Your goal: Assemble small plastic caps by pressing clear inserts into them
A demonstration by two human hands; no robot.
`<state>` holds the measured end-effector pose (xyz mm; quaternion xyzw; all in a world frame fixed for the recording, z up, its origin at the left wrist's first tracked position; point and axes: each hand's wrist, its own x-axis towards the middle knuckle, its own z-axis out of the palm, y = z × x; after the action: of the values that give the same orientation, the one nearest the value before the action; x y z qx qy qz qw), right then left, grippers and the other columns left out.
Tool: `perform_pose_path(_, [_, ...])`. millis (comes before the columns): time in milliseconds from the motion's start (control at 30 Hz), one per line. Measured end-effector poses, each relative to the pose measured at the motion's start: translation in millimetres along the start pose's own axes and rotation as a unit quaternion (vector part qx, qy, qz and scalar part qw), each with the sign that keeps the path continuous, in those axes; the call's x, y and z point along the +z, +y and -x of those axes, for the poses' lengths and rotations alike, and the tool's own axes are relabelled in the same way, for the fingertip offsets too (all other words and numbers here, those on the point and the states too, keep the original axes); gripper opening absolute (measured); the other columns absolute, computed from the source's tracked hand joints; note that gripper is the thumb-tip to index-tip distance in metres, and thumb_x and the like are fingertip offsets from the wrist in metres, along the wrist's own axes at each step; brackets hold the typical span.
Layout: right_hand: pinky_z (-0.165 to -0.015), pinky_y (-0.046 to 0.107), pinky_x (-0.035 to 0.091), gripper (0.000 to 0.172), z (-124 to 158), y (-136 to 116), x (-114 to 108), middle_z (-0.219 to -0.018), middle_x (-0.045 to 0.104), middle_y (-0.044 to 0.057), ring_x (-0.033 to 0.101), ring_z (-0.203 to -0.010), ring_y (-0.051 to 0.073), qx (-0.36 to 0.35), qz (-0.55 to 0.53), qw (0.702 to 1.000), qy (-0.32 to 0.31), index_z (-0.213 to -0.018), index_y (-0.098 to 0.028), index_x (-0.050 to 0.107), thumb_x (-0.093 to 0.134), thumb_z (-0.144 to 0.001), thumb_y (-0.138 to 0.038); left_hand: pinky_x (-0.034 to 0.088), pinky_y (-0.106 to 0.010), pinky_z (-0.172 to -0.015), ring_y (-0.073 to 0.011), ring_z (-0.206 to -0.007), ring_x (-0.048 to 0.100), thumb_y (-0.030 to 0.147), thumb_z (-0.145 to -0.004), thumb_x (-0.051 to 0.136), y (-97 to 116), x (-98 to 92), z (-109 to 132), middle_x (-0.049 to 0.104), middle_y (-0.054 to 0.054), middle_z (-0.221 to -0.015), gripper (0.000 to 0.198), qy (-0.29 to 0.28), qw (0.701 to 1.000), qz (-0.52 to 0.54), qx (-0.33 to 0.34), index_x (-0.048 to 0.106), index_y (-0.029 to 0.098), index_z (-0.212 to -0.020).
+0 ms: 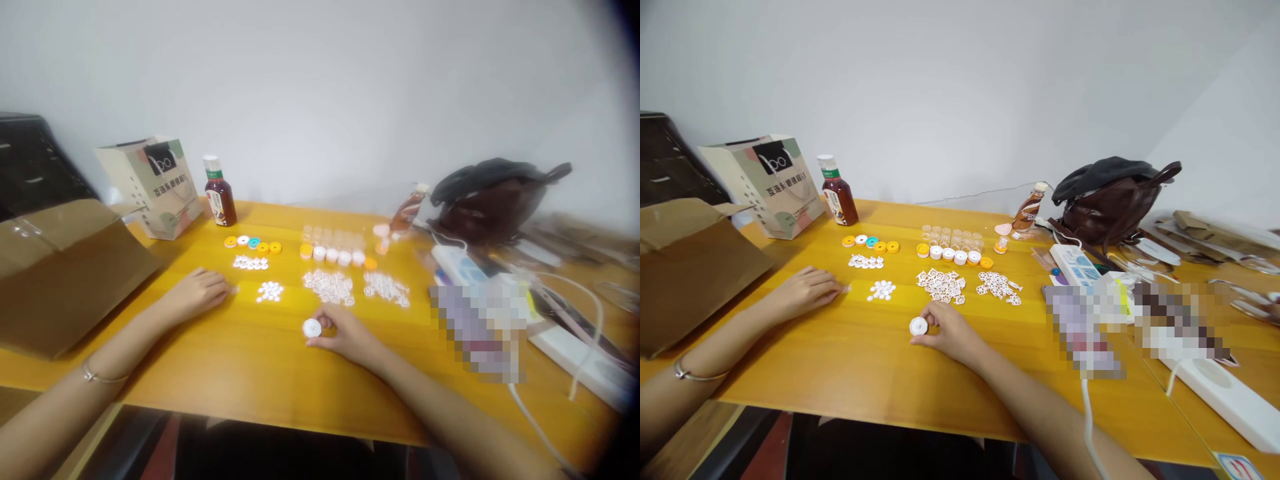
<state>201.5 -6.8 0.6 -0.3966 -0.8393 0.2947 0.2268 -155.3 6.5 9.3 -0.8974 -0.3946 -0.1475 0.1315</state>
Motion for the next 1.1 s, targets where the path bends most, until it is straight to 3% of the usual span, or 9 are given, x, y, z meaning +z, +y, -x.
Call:
perform_pose_path(100, [-0.062,0.024,0.038,0.031,0,1,0,-0.075,0.054,-0.001,0.049,-0.069,0.013,0.001,-0.001,1.0,-0.004,-0.081,-0.019,0.055,0.074,-0.065,-0.037,0.032,-0.028,-0.067,-0.0137,-0.072,0.056,0.028,-0.092,0.041,-1,-0.3,1,0.064,-0.003,-0.081,0.024,-0.024,0.999,-0.023,0.014,0.063,0.02,-0.088])
perform_pose_path(267, [-0.061,0.024,0.038,0.032,0,1,0,-0.075,0.054,-0.001,0.049,-0.069,0.013,0.005,0.007,1.0,-0.002,-0.082,-0.019,0.054,0.074,-0.064,-0.038,0.035,-0.028,-0.069,-0.0141,-0.075,0.058,0.029,-0.091,0.043,6,-7.0,-4,0.065,-0.003,-0.083,0.022,-0.006,1.0,0.008,-0.002,0.064,0.02,-0.089])
perform_pose_path(400, [-0.06,0.024,0.038,0.035,1,0,-1,-0.074,0.053,-0.001,0.048,-0.067,0.013,0.008,0.016,1.0,0.002,-0.079,-0.019,0.053,0.075,-0.063,-0.041,0.039,-0.028,-0.073,-0.0147,-0.08,0.058,0.028,-0.089,0.047,33,-16.0,-22,0.065,-0.004,-0.088,0.017,0.019,0.996,0.09,-0.007,0.062,0.02,-0.092])
perform_pose_path(467, [-0.06,0.024,0.038,0.037,1,0,-1,-0.073,0.053,-0.001,0.048,-0.067,0.013,0.008,0.018,1.0,0.004,-0.079,-0.02,0.053,0.075,-0.061,-0.044,0.041,-0.029,-0.076,-0.015,-0.084,0.058,0.029,-0.088,0.049,54,-17.0,-36,0.064,-0.004,-0.092,0.016,0.0,0.989,0.145,0.007,0.06,0.021,-0.097])
perform_pose_path(600, [-0.061,0.025,0.039,0.046,1,1,-1,-0.074,0.052,-0.001,0.047,-0.068,0.013,0.001,0.016,1.0,0.004,-0.083,-0.019,0.052,0.078,-0.055,-0.046,0.043,-0.032,-0.081,-0.019,-0.093,0.055,0.036,-0.085,0.053,93,-9.4,-66,0.06,-0.006,-0.101,0.027,-0.048,0.972,0.227,0.028,0.056,0.021,-0.108])
perform_pose_path(733, [-0.062,0.025,0.039,0.05,2,0,-3,-0.075,0.051,-0.002,0.047,-0.069,0.014,-0.002,0.009,1.0,-0.004,-0.086,-0.02,0.052,0.078,-0.053,-0.047,0.045,-0.032,-0.075,-0.0197,-0.086,0.056,0.037,-0.078,0.061,116,2.9,-86,0.059,-0.006,-0.095,0.033,-0.075,0.958,0.273,0.034,0.056,0.02,-0.105])
perform_pose_path(867, [-0.063,0.025,0.04,0.051,3,-2,-6,-0.078,0.052,-0.002,0.047,-0.071,0.014,0.001,0.003,1.0,-0.015,-0.088,-0.02,0.052,0.078,-0.054,-0.048,0.045,-0.031,-0.073,-0.019,-0.083,0.055,0.033,-0.075,0.063,125,13.5,-93,0.058,-0.005,-0.09,0.025,-0.079,0.951,0.298,0.025,0.058,0.02,-0.096])
perform_pose_path(1100, [-0.063,0.026,0.04,0.048,3,1,-6,-0.078,0.052,-0.001,0.047,-0.071,0.014,0.001,-0.004,1.0,-0.018,-0.087,-0.02,0.052,0.078,-0.056,-0.045,0.046,-0.032,-0.076,-0.0188,-0.087,0.055,0.034,-0.075,0.064,127,25.9,-88,0.058,-0.005,-0.093,0.028,-0.058,0.933,0.354,-0.008,0.057,0.02,-0.098])
